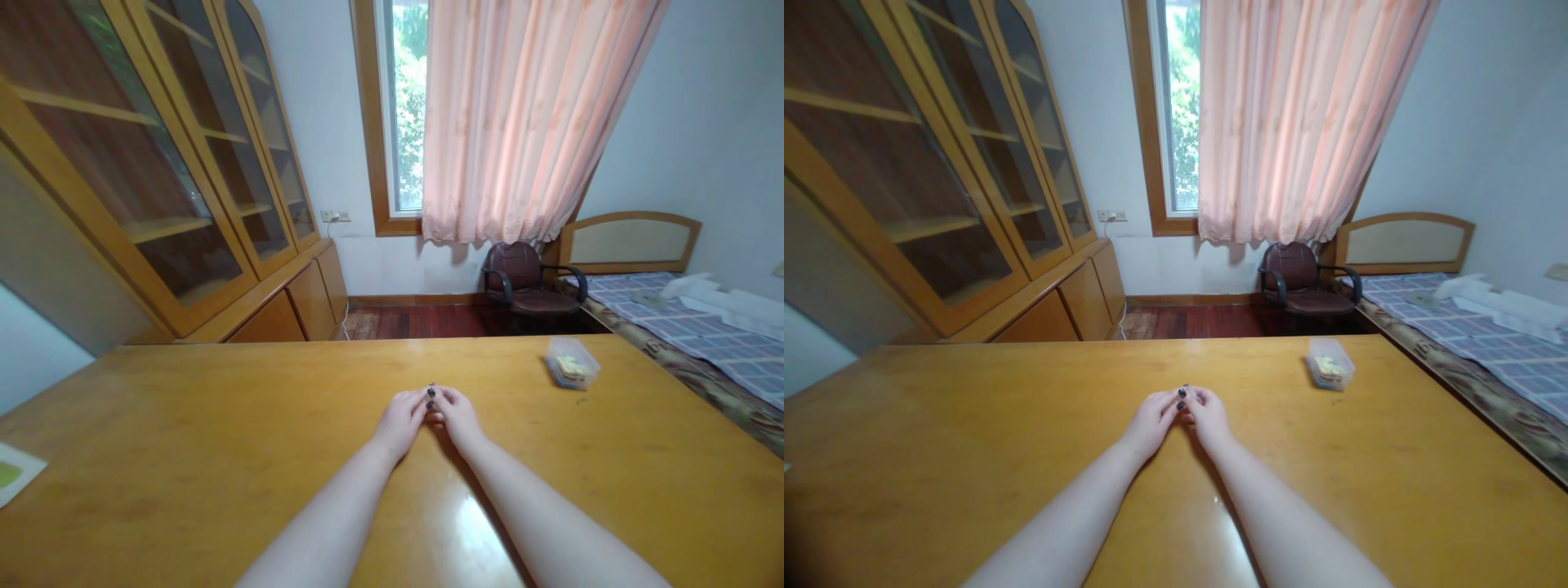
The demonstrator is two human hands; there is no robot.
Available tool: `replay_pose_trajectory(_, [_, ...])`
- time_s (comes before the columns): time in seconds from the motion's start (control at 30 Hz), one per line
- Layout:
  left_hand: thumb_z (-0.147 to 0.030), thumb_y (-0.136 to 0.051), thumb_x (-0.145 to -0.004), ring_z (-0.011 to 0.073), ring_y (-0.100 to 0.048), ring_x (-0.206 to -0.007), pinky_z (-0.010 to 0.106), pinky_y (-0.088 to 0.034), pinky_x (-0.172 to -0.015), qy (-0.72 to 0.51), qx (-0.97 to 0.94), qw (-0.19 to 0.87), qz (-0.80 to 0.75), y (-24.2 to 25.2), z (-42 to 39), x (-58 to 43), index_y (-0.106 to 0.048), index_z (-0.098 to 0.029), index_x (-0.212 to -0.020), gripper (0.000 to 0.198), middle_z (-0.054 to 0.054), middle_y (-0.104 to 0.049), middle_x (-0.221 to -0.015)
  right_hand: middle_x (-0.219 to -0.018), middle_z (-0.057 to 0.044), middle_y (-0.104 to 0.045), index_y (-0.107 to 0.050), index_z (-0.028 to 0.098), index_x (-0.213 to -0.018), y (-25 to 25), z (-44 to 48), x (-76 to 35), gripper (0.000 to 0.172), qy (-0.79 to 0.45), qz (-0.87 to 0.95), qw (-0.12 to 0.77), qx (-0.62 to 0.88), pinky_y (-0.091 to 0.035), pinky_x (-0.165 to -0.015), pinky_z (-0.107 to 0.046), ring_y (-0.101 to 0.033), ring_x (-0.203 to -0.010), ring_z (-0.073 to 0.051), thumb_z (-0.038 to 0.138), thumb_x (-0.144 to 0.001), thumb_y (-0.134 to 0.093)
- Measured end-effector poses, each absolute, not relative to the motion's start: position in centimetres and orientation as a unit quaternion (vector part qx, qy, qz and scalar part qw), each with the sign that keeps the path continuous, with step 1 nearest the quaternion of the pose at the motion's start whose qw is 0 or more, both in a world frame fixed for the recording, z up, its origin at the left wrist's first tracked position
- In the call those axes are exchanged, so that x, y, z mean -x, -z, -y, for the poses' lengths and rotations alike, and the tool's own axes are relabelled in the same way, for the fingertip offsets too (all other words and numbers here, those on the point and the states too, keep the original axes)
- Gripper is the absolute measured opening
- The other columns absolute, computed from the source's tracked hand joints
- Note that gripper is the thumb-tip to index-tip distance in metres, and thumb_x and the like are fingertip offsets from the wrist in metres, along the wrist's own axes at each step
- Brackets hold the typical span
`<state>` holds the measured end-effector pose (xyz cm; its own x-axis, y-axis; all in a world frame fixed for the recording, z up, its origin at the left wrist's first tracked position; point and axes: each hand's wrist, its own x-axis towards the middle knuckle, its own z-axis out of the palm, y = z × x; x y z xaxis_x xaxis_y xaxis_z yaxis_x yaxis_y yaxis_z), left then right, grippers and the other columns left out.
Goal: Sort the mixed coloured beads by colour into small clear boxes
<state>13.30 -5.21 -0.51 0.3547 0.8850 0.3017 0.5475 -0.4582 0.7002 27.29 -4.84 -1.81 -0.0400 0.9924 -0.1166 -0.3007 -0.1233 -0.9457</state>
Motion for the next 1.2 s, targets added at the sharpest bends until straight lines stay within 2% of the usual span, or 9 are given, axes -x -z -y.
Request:
replay_pose_trajectory(0.13, [-0.033,-0.042,-0.089,0.0214,-0.061,-0.103,0.034,-0.046,-0.093,-0.343,-0.755,0.275,-0.487,0.9,5.3,-13.6,-0.062,-0.022,-0.117,0.036,0.006,-0.067,-0.113,-0.070,-0.007,-0.065,-0.062,0.014,-0.078,2.5,4.7,-27.0,0.049,-0.544,0.406,0.526,0.513,-0.044,-0.042,-0.024,-0.058,-0.055,-0.016,0.061,-0.064,-0.066])
replay_pose_trajectory(0.3, [-0.034,-0.041,-0.089,0.0223,-0.063,-0.101,0.033,-0.048,-0.089,-0.322,-0.752,0.274,-0.505,1.0,5.1,-13.3,-0.062,-0.020,-0.116,0.037,0.008,-0.067,-0.112,-0.067,-0.007,-0.066,-0.063,0.013,-0.075,2.4,4.6,-27.3,0.049,-0.520,0.437,0.495,0.541,-0.046,-0.043,-0.025,-0.060,-0.056,-0.017,0.061,-0.066,-0.064])
replay_pose_trajectory(0.5, [-0.033,-0.039,-0.090,0.0211,-0.063,-0.099,0.031,-0.047,-0.088,-0.299,-0.771,0.278,-0.489,0.2,4.8,-12.5,-0.063,-0.022,-0.113,0.035,0.006,-0.068,-0.110,-0.064,-0.004,-0.065,-0.066,0.011,-0.077,1.8,4.2,-28.0,0.048,-0.576,0.436,0.465,0.512,-0.048,-0.048,-0.023,-0.057,-0.051,-0.012,0.056,-0.059,-0.071])
replay_pose_trajectory(0.7, [-0.032,-0.043,-0.088,0.0209,-0.064,-0.094,0.030,-0.046,-0.089,-0.293,-0.764,0.270,-0.508,-0.4,5.0,-12.7,-0.064,-0.022,-0.110,0.032,0.005,-0.070,-0.104,-0.057,-0.001,-0.062,-0.066,0.012,-0.075,1.9,4.0,-27.9,0.044,-0.583,0.414,0.483,0.506,-0.048,-0.049,-0.023,-0.053,-0.047,-0.010,0.052,-0.057,-0.075])
replay_pose_trajectory(0.8, [-0.031,-0.042,-0.089,0.0215,-0.063,-0.098,0.033,-0.046,-0.092,-0.310,-0.759,0.273,-0.503,-0.2,4.9,-12.8,-0.063,-0.022,-0.111,0.032,0.007,-0.069,-0.108,-0.060,-0.003,-0.064,-0.064,0.013,-0.077,2.0,3.9,-27.9,0.045,-0.589,0.402,0.495,0.496,-0.049,-0.050,-0.025,-0.056,-0.049,-0.012,0.052,-0.058,-0.074])
replay_pose_trajectory(0.93, [-0.033,-0.052,-0.085,0.0215,-0.058,-0.111,0.036,-0.043,-0.099,-0.392,-0.712,0.377,-0.444,0.7,4.3,-12.6,-0.053,-0.020,-0.124,0.041,0.009,-0.062,-0.122,-0.078,-0.006,-0.069,-0.059,0.018,-0.083,1.8,3.6,-28.5,0.041,-0.619,0.345,0.552,0.439,-0.054,-0.064,-0.030,-0.065,-0.067,-0.017,0.051,-0.063,-0.072])
replay_pose_trajectory(1.03, [-0.037,-0.062,-0.079,0.0230,-0.058,-0.110,0.039,-0.043,-0.100,-0.441,-0.637,0.469,-0.425,1.5,3.8,-12.8,-0.057,-0.016,-0.113,0.040,0.012,-0.062,-0.119,-0.087,-0.005,-0.069,-0.055,0.021,-0.085,1.6,3.5,-29.0,0.036,-0.653,0.324,0.564,0.388,-0.053,-0.076,-0.032,-0.066,-0.080,-0.018,0.047,-0.067,-0.071])
replay_pose_trajectory(1.1, [-0.040,-0.063,-0.079,0.0240,-0.059,-0.110,0.041,-0.044,-0.099,-0.469,-0.566,0.526,-0.428,1.8,3.7,-13.1,-0.058,-0.015,-0.108,0.039,0.013,-0.063,-0.117,-0.089,-0.004,-0.068,-0.055,0.021,-0.087,1.6,3.5,-29.1,0.034,-0.663,0.337,0.553,0.376,-0.052,-0.078,-0.033,-0.066,-0.083,-0.018,0.046,-0.069,-0.070])
replay_pose_trajectory(1.2, [-0.044,-0.062,-0.080,0.0235,-0.058,-0.111,0.040,-0.046,-0.097,-0.490,-0.460,0.614,-0.414,1.9,4.0,-13.6,-0.055,-0.017,-0.115,0.045,0.014,-0.058,-0.126,-0.095,-0.005,-0.067,-0.056,0.021,-0.090,1.9,3.6,-28.9,0.035,-0.646,0.390,0.540,0.374,-0.052,-0.078,-0.032,-0.065,-0.087,-0.019,0.047,-0.071,-0.067])
